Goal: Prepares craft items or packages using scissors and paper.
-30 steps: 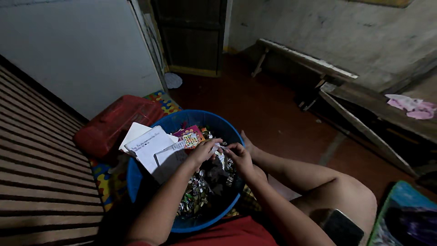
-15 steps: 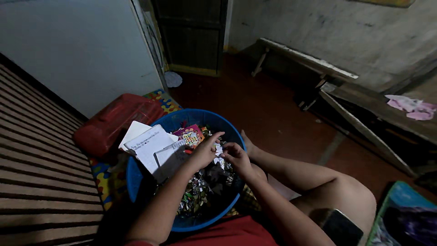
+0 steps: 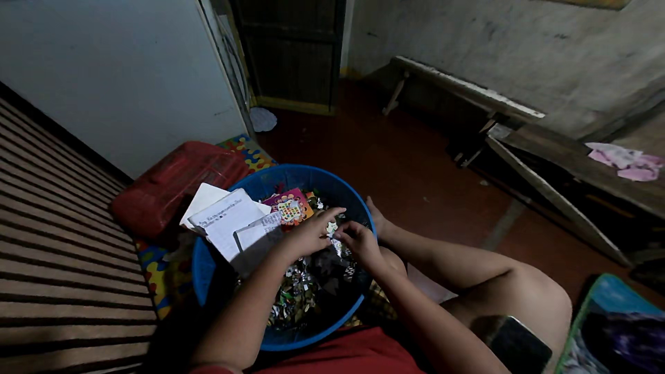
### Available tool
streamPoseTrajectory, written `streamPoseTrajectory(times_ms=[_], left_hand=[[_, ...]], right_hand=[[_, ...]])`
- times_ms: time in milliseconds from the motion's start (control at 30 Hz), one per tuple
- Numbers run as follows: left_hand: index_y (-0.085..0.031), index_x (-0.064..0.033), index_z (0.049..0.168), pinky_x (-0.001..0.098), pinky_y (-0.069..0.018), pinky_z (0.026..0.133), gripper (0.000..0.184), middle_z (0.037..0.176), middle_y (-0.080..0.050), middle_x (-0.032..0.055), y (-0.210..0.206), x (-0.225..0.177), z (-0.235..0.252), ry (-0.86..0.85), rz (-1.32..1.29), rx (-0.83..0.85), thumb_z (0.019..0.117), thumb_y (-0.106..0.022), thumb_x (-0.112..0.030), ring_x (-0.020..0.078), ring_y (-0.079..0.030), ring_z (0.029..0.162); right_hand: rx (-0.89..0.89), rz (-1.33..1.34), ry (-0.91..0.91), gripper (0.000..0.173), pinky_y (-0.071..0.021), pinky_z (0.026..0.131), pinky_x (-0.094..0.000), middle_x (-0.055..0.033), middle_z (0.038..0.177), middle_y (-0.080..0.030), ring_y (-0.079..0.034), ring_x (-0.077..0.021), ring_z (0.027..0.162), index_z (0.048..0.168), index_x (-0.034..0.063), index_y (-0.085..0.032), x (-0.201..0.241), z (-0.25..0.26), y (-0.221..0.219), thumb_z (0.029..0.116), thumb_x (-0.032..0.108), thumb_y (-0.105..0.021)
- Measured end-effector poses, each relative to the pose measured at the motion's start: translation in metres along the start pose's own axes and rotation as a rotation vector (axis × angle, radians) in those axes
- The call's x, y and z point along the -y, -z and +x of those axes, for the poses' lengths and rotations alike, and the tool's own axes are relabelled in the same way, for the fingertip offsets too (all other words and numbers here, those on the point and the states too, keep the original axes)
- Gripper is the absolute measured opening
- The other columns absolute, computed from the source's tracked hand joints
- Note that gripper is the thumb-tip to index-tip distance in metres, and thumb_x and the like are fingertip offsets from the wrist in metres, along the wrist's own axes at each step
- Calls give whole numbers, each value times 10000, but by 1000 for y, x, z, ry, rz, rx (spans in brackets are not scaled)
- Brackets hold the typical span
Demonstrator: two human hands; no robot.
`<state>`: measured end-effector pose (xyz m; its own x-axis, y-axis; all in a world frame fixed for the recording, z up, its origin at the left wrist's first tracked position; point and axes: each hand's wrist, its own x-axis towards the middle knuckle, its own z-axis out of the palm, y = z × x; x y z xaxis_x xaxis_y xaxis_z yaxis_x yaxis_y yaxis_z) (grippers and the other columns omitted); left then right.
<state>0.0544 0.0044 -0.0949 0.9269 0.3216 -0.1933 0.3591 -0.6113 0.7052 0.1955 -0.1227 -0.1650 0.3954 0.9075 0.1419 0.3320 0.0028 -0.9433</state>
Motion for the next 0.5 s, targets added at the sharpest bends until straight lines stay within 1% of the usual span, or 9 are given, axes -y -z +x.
streamPoseTrajectory(times_ms=[33, 67, 133, 233, 300, 333, 367, 433, 500], left_hand=[[-322, -206, 1600, 460, -580, 921, 753, 1405, -556, 166, 0, 4, 1, 23, -8, -19, 955, -680, -55, 301, -673, 1092], [-347, -183, 1588, 460, -580, 906, 712, 1334, -606, 172, 1, 8, 1, 38, -21, -42, 966, -677, -82, 294, -689, 1045], [-400, -158, 1555, 439, -576, 894, 626, 1222, -667, 177, 5, 11, 0, 73, -69, -72, 984, -646, -85, 272, -703, 1002], [-452, -143, 1520, 407, -576, 904, 545, 1188, -682, 161, 9, 12, 0, 102, -145, -135, 1005, -628, -111, 234, -703, 1005], [-473, -145, 1499, 375, -581, 862, 511, 1173, -687, 130, 10, 14, 1, 104, -181, -161, 1016, -636, -155, 197, -702, 974], [-476, -150, 1494, 364, -579, 835, 499, 1172, -688, 116, 10, 14, 1, 102, -190, -161, 1021, -635, -178, 185, -698, 958], [-475, -146, 1493, 366, -575, 834, 497, 1190, -682, 114, 10, 14, 1, 93, -200, -157, 1025, -632, -202, 185, -692, 964], [-462, -122, 1505, 404, -561, 917, 534, 1299, -643, 130, 8, 12, 1, 79, -212, -123, 1022, -643, -261, 217, -680, 1051], [-468, -99, 1507, 455, -546, 977, 609, 1385, -602, 160, 6, 11, 1, 94, -207, -69, 989, -692, -328, 269, -664, 1149]], right_hand=[[-17, 4, -19, 157, -541, 753, -248, -43, 899, -674, -626, -62, 781, 1018, 9, -690, 1, 0, 0, 971, 158, -671], [-29, 3, -28, 161, -537, 749, -250, -44, 893, -668, -621, -65, 777, 1017, 7, -685, 1, 0, 1, 975, 161, -666], [-20, -36, -32, 187, -523, 741, -260, -53, 897, -656, -606, -77, 774, 1017, 8, -681, 0, 1, 1, 979, 190, -667], [2, -110, -22, 245, -520, 753, -282, -75, 919, -644, -599, -105, 792, 1014, 5, -687, -1, 1, 0, 976, 247, -679], [1, -121, -32, 251, -517, 743, -280, -73, 903, -643, -597, -103, 777, 1012, 7, -683, 1, 1, 0, 982, 256, -672], [-2, -117, -38, 254, -513, 733, -278, -68, 889, -639, -591, -99, 764, 1011, 6, -677, 2, 1, 1, 986, 259, -668], [-7, -110, -42, 254, -511, 721, -273, -62, 873, -638, -587, -91, 749, 1006, 7, -673, 2, 1, 1, 987, 260, -666], [1, -86, -48, 243, -506, 703, -260, -48, 851, -630, -577, -74, 727, 1011, 5, -665, 3, 1, 2, 990, 246, -661], [19, -58, -44, 219, -512, 703, -253, -46, 847, -632, -583, -66, 725, 1019, -4, -662, 3, 1, 2, 989, 213, -656]])
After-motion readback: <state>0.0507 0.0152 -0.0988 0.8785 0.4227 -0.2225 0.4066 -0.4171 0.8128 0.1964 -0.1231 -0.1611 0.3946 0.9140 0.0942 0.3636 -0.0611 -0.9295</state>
